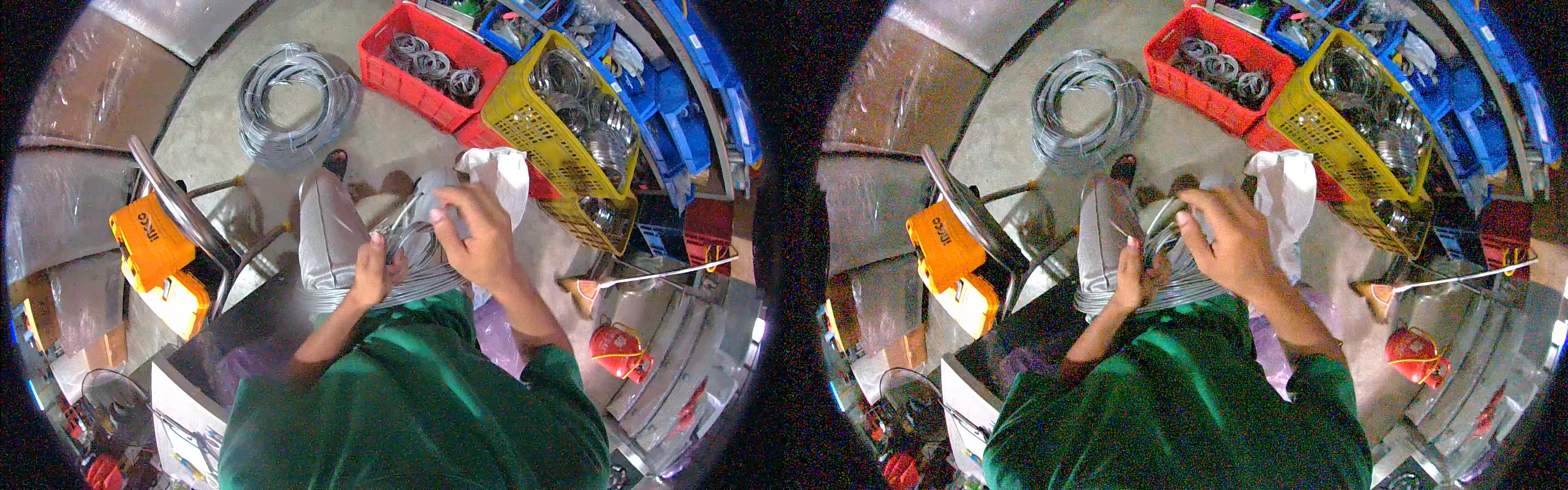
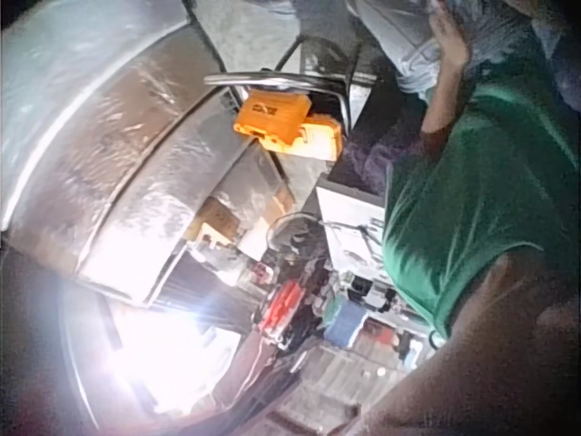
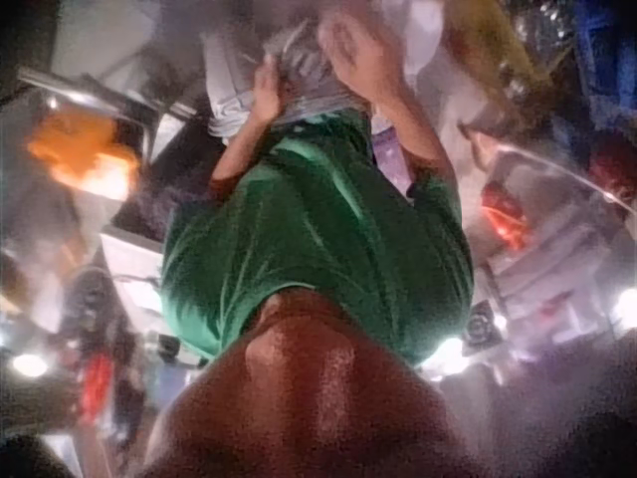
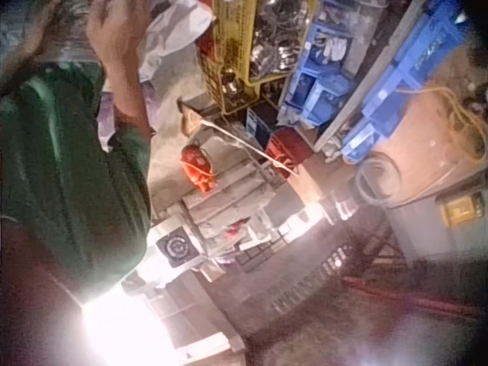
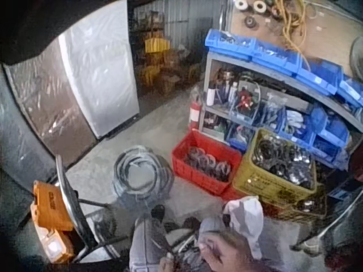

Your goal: The person sits on the floor and coils a length of silver wire into a neat bundle by hand. They repeatedly wrap the wire around their fingers and hands to form loops, then secure the bundle with a small twist tie.

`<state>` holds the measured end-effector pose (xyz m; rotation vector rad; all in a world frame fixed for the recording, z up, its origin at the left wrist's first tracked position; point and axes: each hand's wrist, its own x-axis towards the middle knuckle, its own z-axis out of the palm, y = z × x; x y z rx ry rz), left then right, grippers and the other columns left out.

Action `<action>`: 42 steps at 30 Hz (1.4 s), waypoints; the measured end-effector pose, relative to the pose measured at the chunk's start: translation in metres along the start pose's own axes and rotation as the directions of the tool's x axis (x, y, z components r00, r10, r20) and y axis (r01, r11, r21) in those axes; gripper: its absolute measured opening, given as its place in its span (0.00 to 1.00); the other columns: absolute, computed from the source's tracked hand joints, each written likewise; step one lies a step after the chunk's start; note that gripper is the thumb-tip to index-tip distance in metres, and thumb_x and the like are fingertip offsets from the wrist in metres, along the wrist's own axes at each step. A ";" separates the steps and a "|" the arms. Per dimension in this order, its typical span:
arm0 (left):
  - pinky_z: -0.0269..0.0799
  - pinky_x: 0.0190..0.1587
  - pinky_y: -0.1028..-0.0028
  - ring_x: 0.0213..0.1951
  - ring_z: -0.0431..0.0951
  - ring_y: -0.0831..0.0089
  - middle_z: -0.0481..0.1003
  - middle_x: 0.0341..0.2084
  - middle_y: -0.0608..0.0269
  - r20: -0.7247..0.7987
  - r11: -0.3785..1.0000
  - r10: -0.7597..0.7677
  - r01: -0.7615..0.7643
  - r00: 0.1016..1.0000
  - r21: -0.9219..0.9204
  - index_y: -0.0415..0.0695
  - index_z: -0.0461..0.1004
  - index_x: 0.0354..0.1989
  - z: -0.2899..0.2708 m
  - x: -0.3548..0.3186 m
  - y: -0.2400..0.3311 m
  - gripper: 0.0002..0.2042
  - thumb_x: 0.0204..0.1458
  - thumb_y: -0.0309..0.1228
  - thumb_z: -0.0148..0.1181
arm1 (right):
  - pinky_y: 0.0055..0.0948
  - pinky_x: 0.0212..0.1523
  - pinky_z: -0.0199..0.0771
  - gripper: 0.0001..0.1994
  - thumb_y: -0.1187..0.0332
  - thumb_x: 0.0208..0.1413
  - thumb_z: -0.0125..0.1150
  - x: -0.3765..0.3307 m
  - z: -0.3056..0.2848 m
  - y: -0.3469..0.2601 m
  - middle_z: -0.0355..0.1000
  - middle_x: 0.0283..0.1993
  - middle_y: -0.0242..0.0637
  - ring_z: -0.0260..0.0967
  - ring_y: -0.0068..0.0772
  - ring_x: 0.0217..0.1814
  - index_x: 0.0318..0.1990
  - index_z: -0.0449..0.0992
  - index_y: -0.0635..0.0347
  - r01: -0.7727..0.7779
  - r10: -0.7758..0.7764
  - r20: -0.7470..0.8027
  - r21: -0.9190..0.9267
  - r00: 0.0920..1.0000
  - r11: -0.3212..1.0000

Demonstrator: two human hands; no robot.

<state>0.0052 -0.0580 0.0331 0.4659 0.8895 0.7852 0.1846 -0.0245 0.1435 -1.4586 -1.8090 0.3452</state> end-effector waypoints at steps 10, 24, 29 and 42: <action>0.48 0.17 0.73 0.10 0.54 0.75 0.56 0.08 0.69 0.555 0.939 -0.159 0.299 0.817 -0.171 0.47 0.60 0.15 0.004 -0.018 0.023 0.33 0.61 0.62 0.39 | 0.36 0.44 0.72 0.08 0.66 0.58 0.61 -0.003 0.007 0.045 0.75 0.37 0.38 0.74 0.41 0.42 0.38 0.80 0.60 -0.236 -0.006 0.605 0.321 0.796 0.917; 0.50 0.12 0.77 0.09 0.58 0.81 0.64 0.10 0.72 -0.056 0.993 -0.117 0.114 0.992 -0.044 0.44 0.73 0.28 0.024 0.000 0.032 0.19 0.62 0.47 0.53 | 0.32 0.43 0.77 0.22 0.61 0.53 0.65 -0.066 0.039 0.075 0.79 0.36 0.43 0.78 0.36 0.38 0.48 0.77 0.72 -0.770 -0.194 0.746 0.607 0.638 -0.196; 0.49 0.13 0.76 0.10 0.57 0.81 0.62 0.11 0.72 -0.033 0.972 -0.170 0.162 0.985 -0.169 0.44 0.74 0.37 0.023 -0.001 0.036 0.16 0.63 0.45 0.53 | 0.32 0.42 0.78 0.20 0.65 0.57 0.60 -0.061 0.028 0.075 0.78 0.37 0.46 0.79 0.41 0.39 0.50 0.75 0.74 -0.765 -0.130 0.755 0.641 0.642 -0.060; 0.48 0.21 0.75 0.14 0.51 0.78 0.49 0.10 0.74 -0.057 0.869 -0.284 0.232 0.957 -0.437 0.43 0.72 0.37 0.024 -0.005 0.011 0.18 0.66 0.45 0.45 | 0.32 0.36 0.77 0.16 0.73 0.56 0.62 -0.064 0.020 0.018 0.76 0.40 0.44 0.77 0.38 0.34 0.52 0.74 0.64 -0.491 0.393 0.356 0.245 0.848 0.836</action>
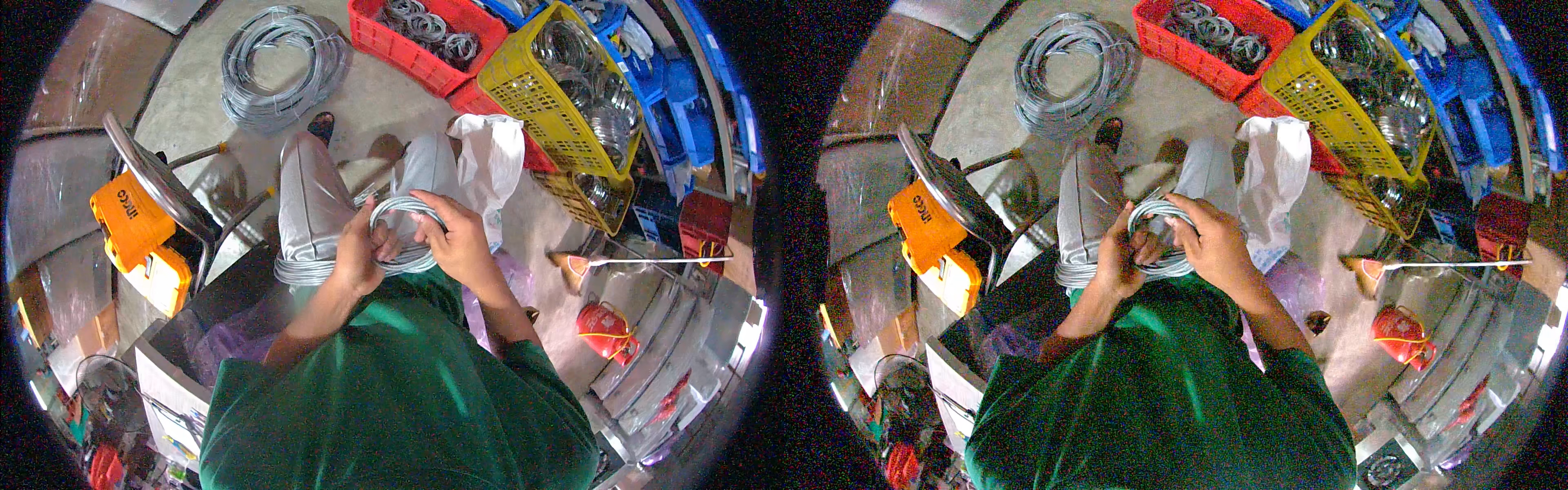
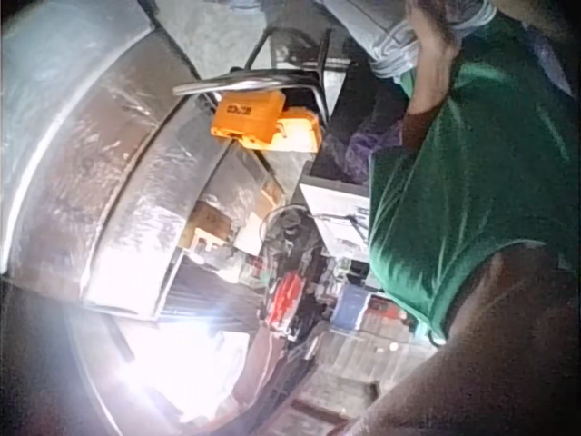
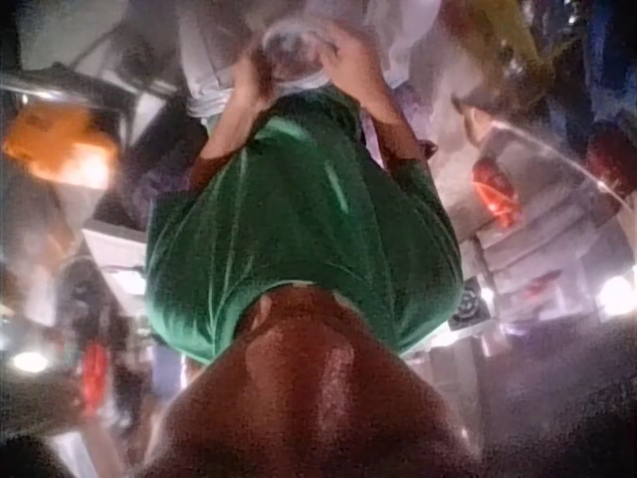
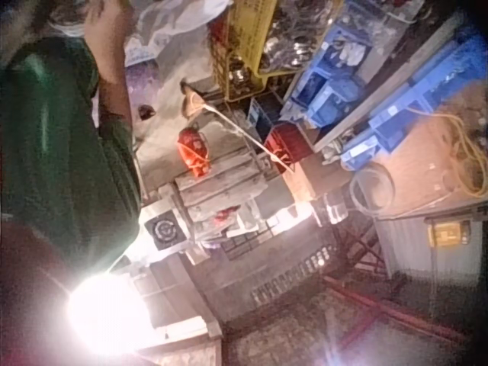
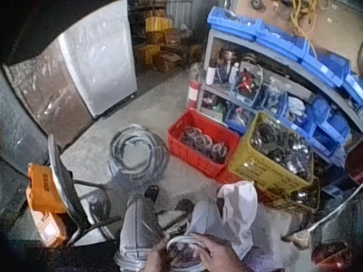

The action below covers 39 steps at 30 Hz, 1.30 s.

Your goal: The person sits on the floor and coils a length of silver wire into a neat bundle by hand. They repeatedly wrap the wire around their fingers and hands to form loops, then secure the bundle with a small twist tie.

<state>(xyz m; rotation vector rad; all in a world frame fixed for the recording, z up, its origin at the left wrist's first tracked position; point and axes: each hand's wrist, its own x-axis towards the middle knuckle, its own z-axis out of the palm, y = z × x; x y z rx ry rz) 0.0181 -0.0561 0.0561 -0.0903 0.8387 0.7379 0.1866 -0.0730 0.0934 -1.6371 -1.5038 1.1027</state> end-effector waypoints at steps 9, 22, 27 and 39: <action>0.66 0.23 0.73 0.14 0.64 0.74 0.61 0.14 0.70 -0.111 0.999 -0.021 0.025 0.994 0.034 0.40 0.71 0.40 -0.017 -0.001 -0.010 0.17 0.67 0.42 0.43 | 0.33 0.35 0.75 0.10 0.77 0.51 0.67 -0.006 0.007 0.011 0.76 0.37 0.45 0.76 0.43 0.36 0.41 0.78 0.66 0.195 -0.237 -0.128 -0.278 0.963 0.941; 0.68 0.18 0.74 0.15 0.72 0.73 0.70 0.17 0.63 0.088 0.706 -0.053 -0.025 0.995 0.708 0.34 0.70 0.38 -0.003 -0.032 0.024 0.19 0.65 0.43 0.48 | 0.33 0.35 0.75 0.09 0.76 0.49 0.67 -0.023 0.010 0.003 0.75 0.36 0.41 0.75 0.40 0.37 0.39 0.80 0.63 0.234 -0.232 0.034 -0.217 0.972 0.948; 0.63 0.16 0.74 0.12 0.65 0.77 0.66 0.13 0.66 0.023 0.607 -0.002 -0.017 1.000 0.794 0.35 0.70 0.30 0.000 -0.028 0.021 0.18 0.65 0.38 0.47 | 0.36 0.40 0.74 0.16 0.74 0.39 0.63 -0.014 0.009 0.018 0.72 0.41 0.39 0.73 0.39 0.43 0.40 0.79 0.65 0.641 -0.664 0.175 -0.520 0.727 0.564; 0.68 0.18 0.76 0.17 0.68 0.76 0.70 0.22 0.64 -0.033 0.722 0.024 0.006 0.999 0.692 0.34 0.72 0.41 0.017 0.030 0.039 0.15 0.65 0.37 0.47 | 0.30 0.33 0.75 0.09 0.63 0.51 0.55 0.063 -0.007 0.013 0.71 0.31 0.34 0.72 0.34 0.37 0.32 0.75 0.58 0.781 -0.440 0.710 -0.623 0.550 -0.029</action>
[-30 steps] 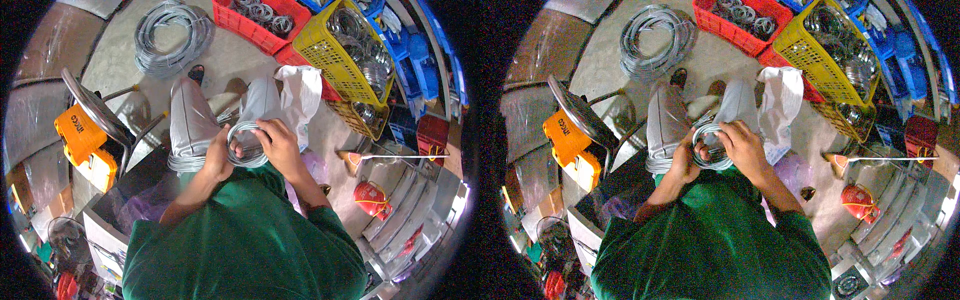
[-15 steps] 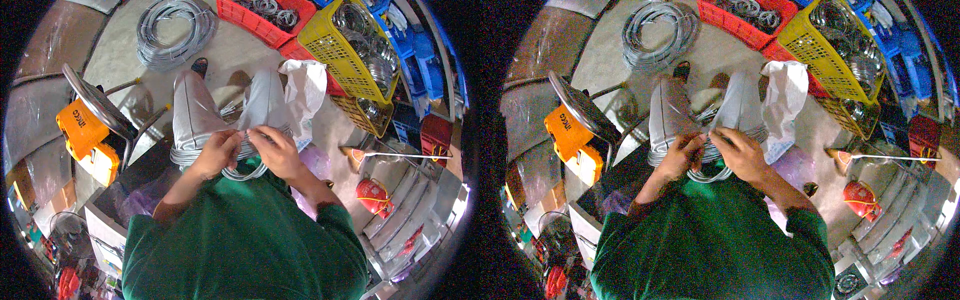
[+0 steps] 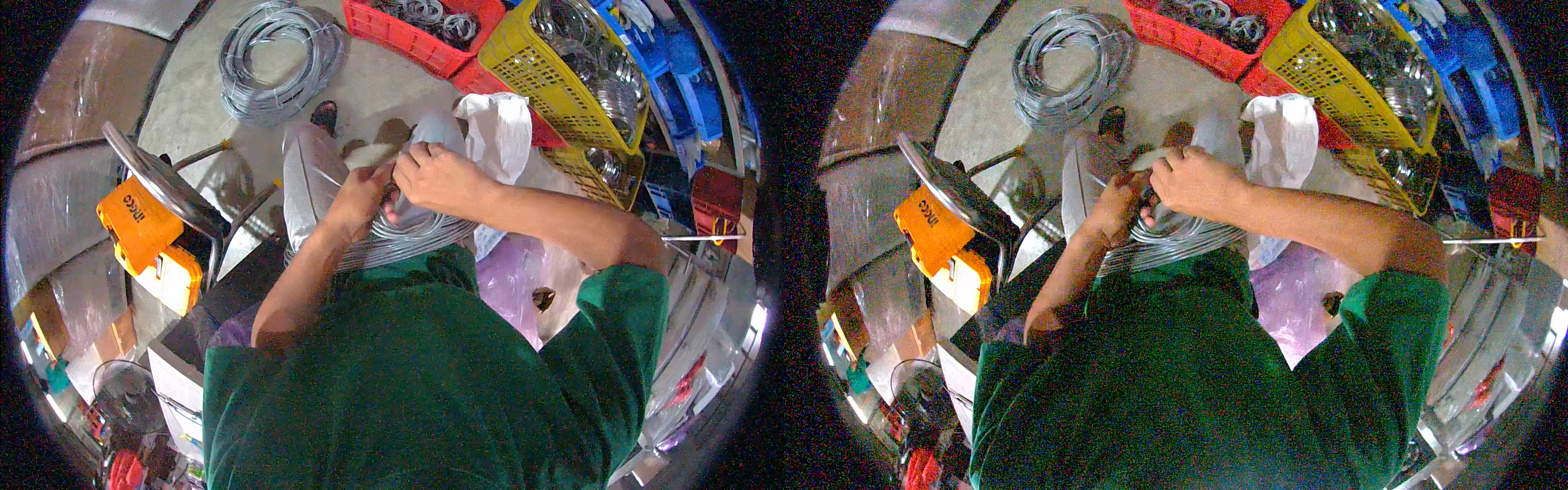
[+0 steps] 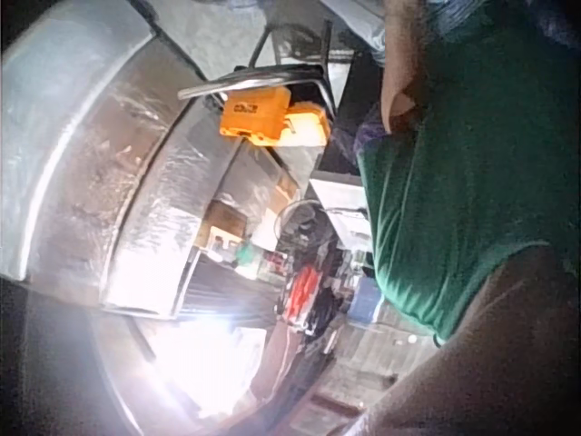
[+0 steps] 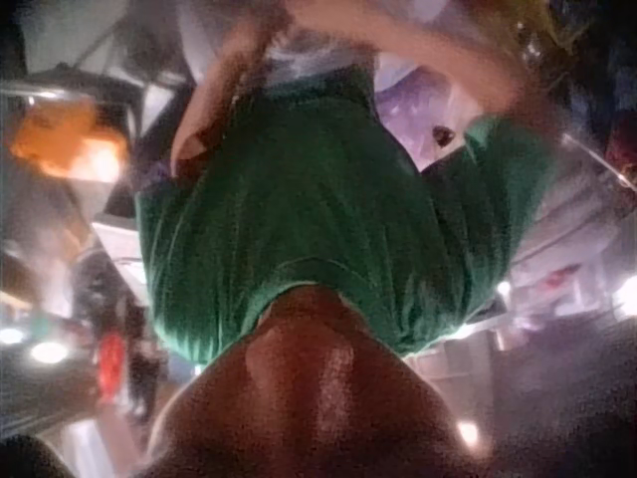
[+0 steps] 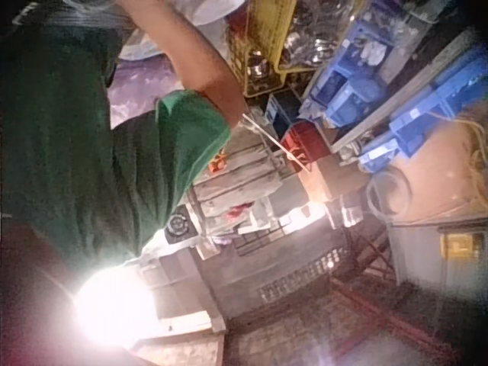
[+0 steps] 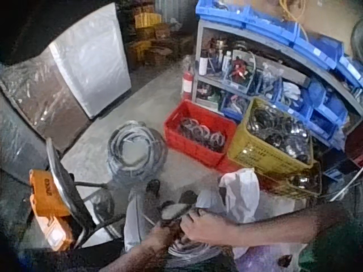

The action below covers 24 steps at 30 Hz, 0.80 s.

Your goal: The person sits on the floor and coils a length of silver wire into a neat bundle by hand. They repeatedly wrap the wire around their fingers and hands to form loops, then secure the bundle with a small twist tie.

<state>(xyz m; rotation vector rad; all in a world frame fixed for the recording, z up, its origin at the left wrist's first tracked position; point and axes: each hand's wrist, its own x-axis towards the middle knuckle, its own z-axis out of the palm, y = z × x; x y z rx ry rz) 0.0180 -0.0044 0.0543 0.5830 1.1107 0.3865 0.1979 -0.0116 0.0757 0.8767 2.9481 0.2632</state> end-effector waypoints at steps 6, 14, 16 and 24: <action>0.62 0.18 0.79 0.18 0.66 0.82 0.68 0.21 0.69 0.218 0.919 0.050 -0.131 0.975 0.373 0.40 0.74 0.45 -0.015 -0.049 0.028 0.12 0.66 0.34 0.46 | 0.36 0.32 0.77 0.08 0.64 0.50 0.55 0.007 -0.041 0.025 0.73 0.29 0.37 0.75 0.38 0.34 0.30 0.73 0.59 0.259 -0.224 -0.137 0.347 0.965 0.901; 0.70 0.35 0.77 0.31 0.73 0.80 0.77 0.28 0.67 0.411 0.831 0.126 -0.322 0.903 0.453 0.38 0.76 0.50 -0.015 -0.091 0.041 0.15 0.65 0.36 0.51 | 0.45 0.26 0.74 0.09 0.66 0.52 0.59 -0.010 -0.084 0.009 0.69 0.25 0.43 0.73 0.48 0.25 0.31 0.70 0.64 0.054 -0.092 -0.007 0.850 0.996 0.524; 0.71 0.39 0.77 0.34 0.74 0.80 0.78 0.31 0.67 0.452 0.772 0.252 -0.460 0.856 0.440 0.37 0.76 0.50 -0.014 -0.089 0.029 0.15 0.65 0.36 0.52 | 0.45 0.26 0.74 0.09 0.66 0.52 0.59 -0.015 -0.083 0.002 0.69 0.25 0.43 0.73 0.48 0.24 0.31 0.70 0.63 0.008 -0.073 0.032 0.874 0.997 0.486; 0.68 0.26 0.74 0.23 0.71 0.78 0.72 0.21 0.62 0.313 0.818 0.230 -0.358 0.921 0.451 0.36 0.72 0.49 -0.011 -0.097 -0.016 0.15 0.62 0.36 0.56 | 0.41 0.24 0.69 0.08 0.72 0.51 0.61 -0.030 -0.049 -0.023 0.62 0.27 0.39 0.66 0.44 0.24 0.29 0.67 0.61 0.022 0.113 -0.072 0.920 0.991 0.391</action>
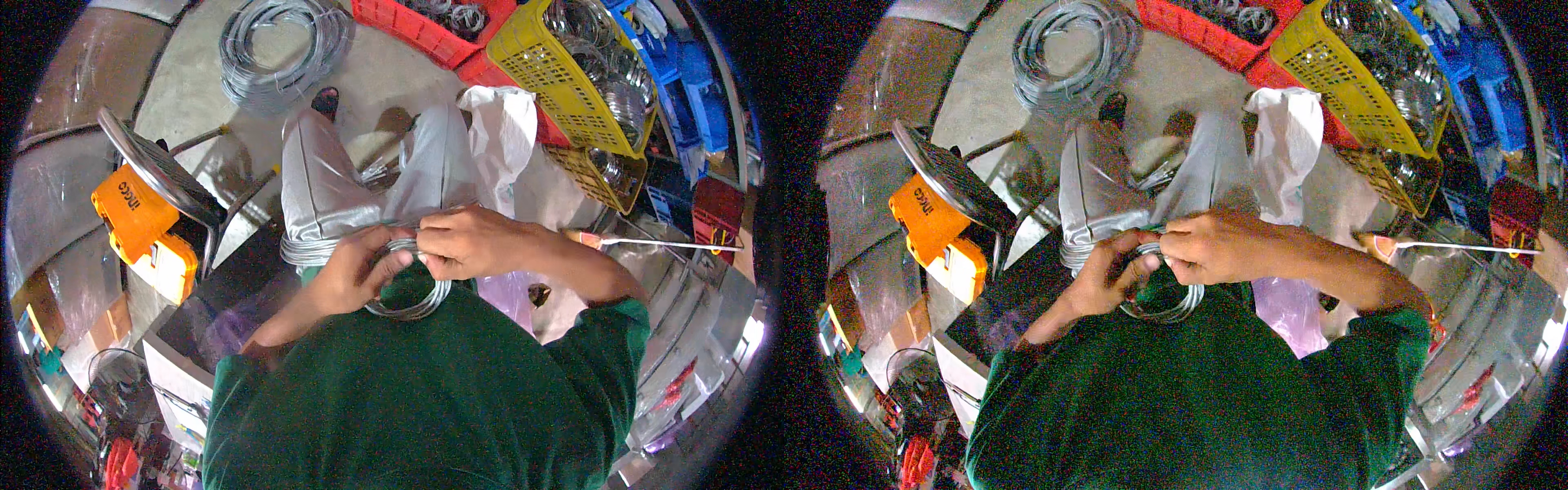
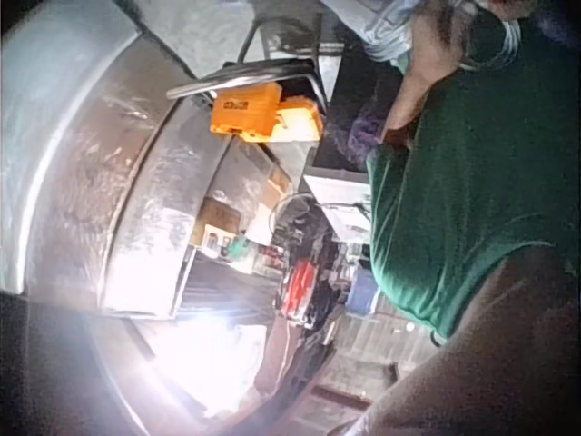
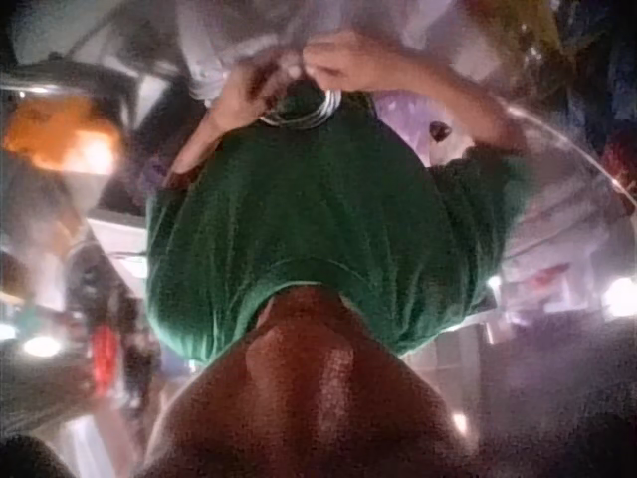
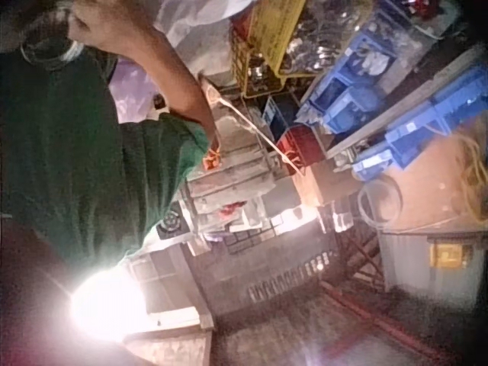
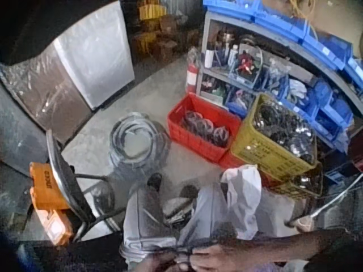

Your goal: The person sits on the floor and coils a length of silver wire into a neat bundle by hand. They repeatedly wrap the wire around their fingers and hands to form loops, then secure the bundle with a small twist tie.

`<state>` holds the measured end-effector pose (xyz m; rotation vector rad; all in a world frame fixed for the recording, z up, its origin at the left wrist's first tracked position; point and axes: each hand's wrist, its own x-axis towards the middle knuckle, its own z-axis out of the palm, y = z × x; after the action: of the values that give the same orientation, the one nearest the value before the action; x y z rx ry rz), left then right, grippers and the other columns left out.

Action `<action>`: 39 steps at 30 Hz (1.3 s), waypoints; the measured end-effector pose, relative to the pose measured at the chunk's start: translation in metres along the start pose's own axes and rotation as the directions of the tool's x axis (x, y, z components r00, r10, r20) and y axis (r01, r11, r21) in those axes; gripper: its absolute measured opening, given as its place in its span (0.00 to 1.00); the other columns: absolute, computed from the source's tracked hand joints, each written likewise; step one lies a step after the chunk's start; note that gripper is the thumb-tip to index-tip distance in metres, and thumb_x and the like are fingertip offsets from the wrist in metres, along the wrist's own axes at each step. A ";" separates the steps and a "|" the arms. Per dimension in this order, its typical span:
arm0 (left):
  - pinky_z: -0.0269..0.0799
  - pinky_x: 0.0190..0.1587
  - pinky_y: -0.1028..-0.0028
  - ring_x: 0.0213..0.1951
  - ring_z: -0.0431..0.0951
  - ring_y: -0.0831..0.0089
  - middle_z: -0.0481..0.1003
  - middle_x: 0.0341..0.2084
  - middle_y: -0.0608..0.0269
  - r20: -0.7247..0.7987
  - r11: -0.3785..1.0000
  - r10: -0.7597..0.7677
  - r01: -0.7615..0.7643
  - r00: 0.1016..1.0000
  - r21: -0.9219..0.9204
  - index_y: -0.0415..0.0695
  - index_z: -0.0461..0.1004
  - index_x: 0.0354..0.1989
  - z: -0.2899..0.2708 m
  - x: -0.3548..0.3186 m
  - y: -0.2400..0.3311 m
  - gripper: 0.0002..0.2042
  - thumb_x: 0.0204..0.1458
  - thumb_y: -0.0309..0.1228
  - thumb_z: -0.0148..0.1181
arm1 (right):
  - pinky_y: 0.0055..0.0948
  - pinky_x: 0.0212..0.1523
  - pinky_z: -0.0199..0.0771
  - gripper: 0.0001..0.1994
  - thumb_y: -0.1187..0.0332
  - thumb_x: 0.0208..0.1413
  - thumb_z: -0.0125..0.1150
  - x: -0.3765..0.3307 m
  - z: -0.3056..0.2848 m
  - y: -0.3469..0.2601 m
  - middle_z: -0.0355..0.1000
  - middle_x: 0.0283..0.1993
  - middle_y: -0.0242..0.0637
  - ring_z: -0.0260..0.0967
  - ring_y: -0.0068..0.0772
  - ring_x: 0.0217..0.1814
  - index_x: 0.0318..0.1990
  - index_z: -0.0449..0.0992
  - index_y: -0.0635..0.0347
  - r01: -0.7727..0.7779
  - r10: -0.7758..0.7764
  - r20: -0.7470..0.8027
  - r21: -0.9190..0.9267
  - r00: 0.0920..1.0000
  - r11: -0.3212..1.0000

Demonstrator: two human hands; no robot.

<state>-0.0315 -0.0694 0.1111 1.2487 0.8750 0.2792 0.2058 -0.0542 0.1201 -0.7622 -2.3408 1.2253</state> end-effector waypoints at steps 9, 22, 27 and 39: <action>0.72 0.45 0.71 0.37 0.76 0.73 0.79 0.34 0.59 -0.210 0.995 0.093 -0.083 0.973 0.056 0.34 0.74 0.49 0.022 -0.008 -0.028 0.13 0.60 0.30 0.59 | 0.39 0.34 0.71 0.09 0.68 0.54 0.66 -0.023 0.040 -0.020 0.66 0.32 0.37 0.71 0.39 0.33 0.37 0.73 0.61 -0.409 0.475 -0.273 0.265 0.837 0.873; 0.72 0.24 0.72 0.18 0.73 0.72 0.76 0.26 0.53 -0.210 0.986 -0.114 0.136 0.971 0.093 0.31 0.72 0.51 0.037 -0.010 -0.036 0.18 0.59 0.33 0.60 | 0.38 0.37 0.71 0.09 0.73 0.54 0.63 -0.036 0.062 -0.028 0.71 0.33 0.46 0.73 0.45 0.34 0.38 0.69 0.67 -0.655 0.701 -0.092 0.288 0.707 0.698; 0.78 0.35 0.67 0.35 0.81 0.61 0.78 0.40 0.46 -0.207 0.956 0.126 -0.063 0.970 0.287 0.38 0.75 0.51 0.036 -0.006 -0.042 0.16 0.54 0.28 0.63 | 0.38 0.35 0.71 0.08 0.74 0.54 0.62 -0.039 0.067 -0.021 0.72 0.32 0.47 0.73 0.44 0.32 0.37 0.69 0.67 -0.617 0.663 -0.135 0.269 0.736 0.740; 0.79 0.41 0.64 0.37 0.81 0.58 0.78 0.39 0.57 -0.104 0.763 0.376 -0.244 0.921 0.599 0.42 0.78 0.39 0.032 0.008 -0.045 0.09 0.49 0.27 0.64 | 0.42 0.37 0.75 0.07 0.71 0.54 0.61 -0.040 0.064 -0.011 0.75 0.29 0.49 0.76 0.49 0.33 0.35 0.73 0.66 -0.682 0.734 -0.032 0.343 0.679 0.646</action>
<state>-0.0155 -0.1016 0.0687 1.9769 0.9747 0.4455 0.1978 -0.1241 0.0911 -1.6975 -1.6525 1.6863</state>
